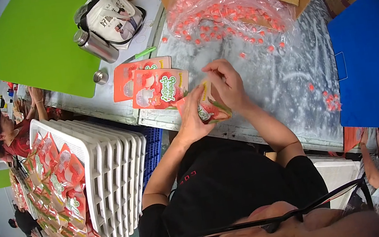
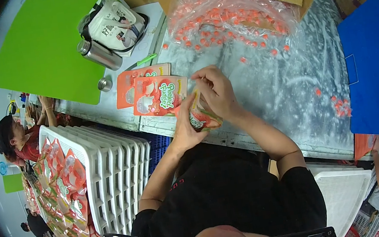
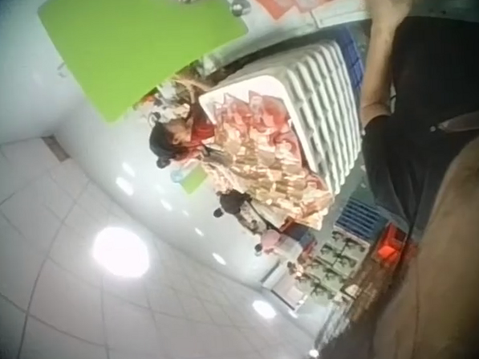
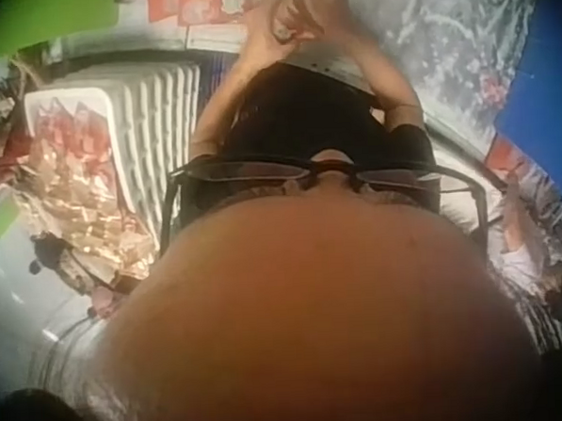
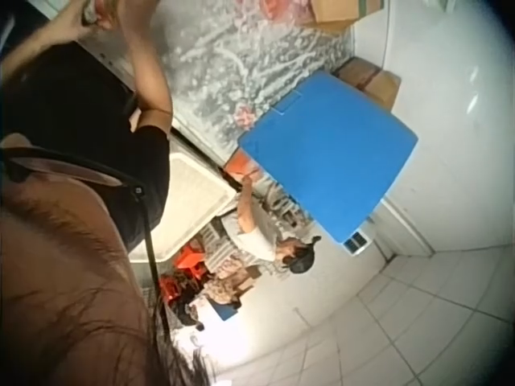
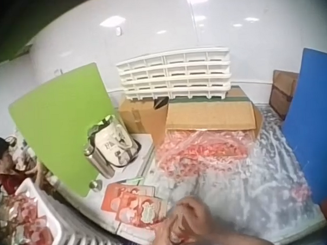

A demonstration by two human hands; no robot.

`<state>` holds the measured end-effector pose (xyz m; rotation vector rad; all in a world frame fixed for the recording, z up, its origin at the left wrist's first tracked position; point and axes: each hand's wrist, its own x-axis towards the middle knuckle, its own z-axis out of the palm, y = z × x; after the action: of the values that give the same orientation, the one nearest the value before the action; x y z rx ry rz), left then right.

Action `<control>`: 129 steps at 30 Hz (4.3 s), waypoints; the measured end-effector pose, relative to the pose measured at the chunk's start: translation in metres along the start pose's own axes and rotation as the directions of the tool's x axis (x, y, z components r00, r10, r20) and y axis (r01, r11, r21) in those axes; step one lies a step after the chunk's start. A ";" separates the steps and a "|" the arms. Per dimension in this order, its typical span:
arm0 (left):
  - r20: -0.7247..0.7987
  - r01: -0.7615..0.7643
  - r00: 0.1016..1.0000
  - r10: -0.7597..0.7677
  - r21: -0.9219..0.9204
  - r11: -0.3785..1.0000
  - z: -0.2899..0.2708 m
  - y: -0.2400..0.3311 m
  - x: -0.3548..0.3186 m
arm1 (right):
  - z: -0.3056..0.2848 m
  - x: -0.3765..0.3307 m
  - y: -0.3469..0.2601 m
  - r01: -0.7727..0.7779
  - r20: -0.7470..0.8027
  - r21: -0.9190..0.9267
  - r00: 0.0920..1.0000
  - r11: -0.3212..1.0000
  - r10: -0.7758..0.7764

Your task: Manually packaging small pink items into individual patterned bags at a factory workbench.

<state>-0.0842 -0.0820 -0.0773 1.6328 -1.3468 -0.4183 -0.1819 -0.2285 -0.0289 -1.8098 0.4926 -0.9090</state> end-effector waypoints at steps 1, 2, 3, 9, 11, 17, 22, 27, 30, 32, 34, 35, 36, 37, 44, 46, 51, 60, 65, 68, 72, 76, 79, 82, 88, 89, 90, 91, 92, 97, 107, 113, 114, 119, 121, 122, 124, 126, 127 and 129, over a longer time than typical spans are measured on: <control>0.049 0.003 0.999 -0.003 -0.003 1.000 -0.001 0.002 0.002 | 0.001 0.003 -0.001 0.003 0.002 0.000 1.000 1.000 -0.003; 0.097 0.007 0.995 -0.007 -0.005 1.000 -0.002 0.003 0.004 | 0.001 0.007 -0.002 0.052 -0.023 -0.023 0.998 0.998 -0.053; 0.089 0.006 0.996 -0.005 -0.003 1.000 -0.002 0.001 0.003 | 0.003 0.011 -0.002 0.102 -0.045 -0.047 0.994 0.994 -0.104; -0.108 0.100 0.986 -0.129 -0.246 0.964 -0.005 0.003 -0.006 | -0.003 0.097 0.135 0.297 -0.017 -0.505 0.935 0.811 -0.353; -0.115 0.091 0.986 -0.123 -0.247 0.965 -0.008 -0.002 -0.009 | 0.005 0.109 0.165 0.277 0.081 -0.704 0.946 0.654 -0.313; -0.127 0.108 0.981 -0.143 -0.247 0.963 -0.022 -0.005 -0.017 | 0.009 0.083 0.204 0.229 0.281 -0.784 0.960 0.577 0.002; -0.096 0.153 0.977 -0.191 -0.304 0.940 -0.027 -0.007 -0.021 | -0.021 0.024 0.189 0.216 0.321 -0.712 0.946 0.669 0.037; -0.119 0.159 0.967 -0.225 -0.410 0.898 -0.028 -0.003 -0.025 | -0.058 0.002 0.190 -0.279 -0.075 0.368 0.942 0.887 0.327; -0.141 0.147 0.969 -0.201 -0.327 0.934 -0.030 -0.002 -0.027 | -0.072 0.000 0.193 -0.197 -0.072 0.093 0.976 0.976 0.204; -0.111 0.156 0.974 -0.197 -0.301 0.941 -0.033 -0.004 -0.032 | -0.070 0.004 0.192 -0.118 -0.038 -0.145 0.993 0.982 0.114; -0.126 0.162 0.971 -0.204 -0.283 0.945 -0.034 -0.005 -0.034 | -0.066 0.008 0.193 -0.022 0.016 -0.371 0.999 0.928 0.030; -0.125 0.159 0.972 -0.200 -0.282 0.946 -0.034 -0.005 -0.034 | -0.062 0.010 0.196 0.048 0.064 -0.465 0.998 0.884 -0.020; -0.132 0.158 0.970 -0.203 -0.290 0.944 -0.035 -0.004 -0.033 | -0.058 0.011 0.199 0.118 0.116 -0.550 0.991 0.827 -0.064; -0.148 0.162 0.966 -0.214 -0.298 0.941 -0.036 -0.005 -0.034 | -0.049 0.012 0.193 0.124 0.123 -0.545 0.990 0.829 -0.067; -0.174 0.122 0.972 -0.160 -0.213 0.969 -0.038 -0.003 -0.033 | -0.023 0.015 0.169 0.425 0.428 -0.620 0.888 0.660 -0.170; -0.131 0.153 0.972 -0.196 -0.281 0.947 -0.039 -0.005 -0.033 | -0.020 0.012 0.176 0.445 0.419 -0.599 0.883 0.666 -0.212; -0.127 0.104 0.984 -0.121 -0.134 0.986 -0.038 -0.010 -0.028 | -0.018 0.001 0.186 0.505 0.404 -0.656 0.863 0.561 -0.304; -0.181 0.125 0.972 -0.150 -0.144 0.982 -0.044 -0.009 -0.032 | 0.006 0.006 0.141 0.492 0.419 -0.696 0.870 0.522 -0.261; -0.230 0.102 0.966 -0.115 -0.070 0.992 -0.054 -0.012 -0.034 | 0.018 -0.004 0.130 0.425 0.395 -0.700 0.900 0.574 -0.184; -0.266 0.143 0.942 -0.207 -0.241 0.960 -0.052 -0.023 -0.040 | 0.041 -0.011 0.124 0.329 0.275 -0.770 0.944 0.546 -0.180; -0.285 0.152 0.934 -0.217 -0.233 0.961 -0.053 -0.023 -0.039 | 0.057 -0.017 0.135 0.254 0.133 -0.817 0.956 0.518 -0.260; -0.270 0.130 0.949 -0.162 -0.133 0.983 -0.051 -0.017 -0.037 | 0.042 -0.030 0.151 0.275 0.224 -0.815 0.961 0.509 -0.161; -0.223 0.118 0.964 -0.148 -0.141 0.983 -0.046 -0.019 -0.033 | 0.026 -0.031 0.155 0.328 0.271 -0.693 0.944 0.642 -0.189; -0.159 0.129 0.975 -0.152 -0.147 0.981 -0.041 -0.025 -0.029 | 0.017 -0.015 0.138 0.275 -0.077 -0.329 0.946 0.903 -0.316; -0.116 0.071 0.991 -0.068 0.021 0.997 -0.028 -0.023 -0.020 | 0.008 0.017 0.002 -0.388 0.202 0.841 0.872 0.378 0.446; -0.102 0.071 0.992 -0.068 0.026 0.997 -0.027 -0.021 -0.018 | 0.012 0.016 -0.004 -0.339 0.186 0.858 0.906 0.386 0.381; -0.089 0.071 0.994 -0.068 0.031 0.997 -0.026 -0.019 -0.016 | 0.015 0.014 -0.007 -0.289 0.169 0.874 0.934 0.390 0.315; -0.088 0.067 0.994 -0.064 0.031 0.997 -0.024 -0.020 -0.015 | 0.018 0.012 -0.003 -0.285 0.165 0.875 0.935 0.392 0.312; -0.094 0.079 0.992 -0.080 -0.013 0.997 -0.021 -0.021 -0.015 | 0.024 0.008 0.005 -0.242 0.119 0.847 0.954 0.473 0.274; -0.125 0.043 0.991 -0.048 -0.045 0.998 -0.013 -0.019 -0.010 | 0.023 0.004 -0.004 -0.083 0.037 0.777 0.996 0.624 0.087; -0.129 0.039 0.990 -0.054 -0.116 0.992 -0.004 -0.021 -0.005 | 0.007 -0.003 -0.005 0.002 0.084 0.568 0.995 0.823 -0.060; -0.206 0.133 0.886 -0.416 -0.747 0.651 -0.013 -0.007 -0.014 | -0.008 0.041 0.090 0.190 -0.017 -0.079 0.981 0.978 -0.192; -0.208 0.130 0.887 -0.412 -0.744 0.655 -0.015 -0.007 -0.013 | -0.018 0.059 0.132 0.213 -0.045 -0.337 0.969 0.917 -0.241; -0.234 -0.061 0.972 -0.021 -0.339 0.939 -0.015 -0.005 -0.006 | -0.073 0.097 0.229 0.083 -0.028 -0.867 0.976 0.491 -0.215; -0.237 -0.156 0.966 0.108 -0.191 0.969 -0.018 -0.008 -0.005 | -0.070 0.096 0.234 0.050 0.007 -0.913 0.994 0.404 -0.107; -0.238 -0.152 0.966 0.104 -0.192 0.969 -0.020 -0.008 -0.005 | -0.067 0.090 0.234 0.091 0.071 -0.894 0.996 0.439 -0.062; -0.235 -0.169 0.966 0.105 -0.272 0.948 -0.023 -0.009 -0.007 | -0.063 0.072 0.232 0.118 0.132 -0.876 0.991 0.467 -0.003; -0.235 -0.043 0.971 -0.034 -0.314 0.949 -0.023 -0.011 -0.013 | -0.056 0.053 0.229 0.191 0.215 -0.671 0.975 0.716 -0.058; -0.256 -0.030 0.964 -0.066 -0.353 0.935 -0.024 -0.006 -0.014 | -0.055 0.045 0.227 0.149 0.179 -0.535 0.982 0.832 -0.060; -0.262 -0.063 0.965 -0.001 -0.235 0.970 -0.036 0.001 -0.015 | -0.053 0.032 0.213 -0.147 0.045 -0.033 0.988 0.989 0.148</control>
<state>-0.0623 -0.0529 -0.0630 1.4084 -1.0782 -0.3219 -0.1868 -0.3695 -0.2002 -1.7918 0.6044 -0.7593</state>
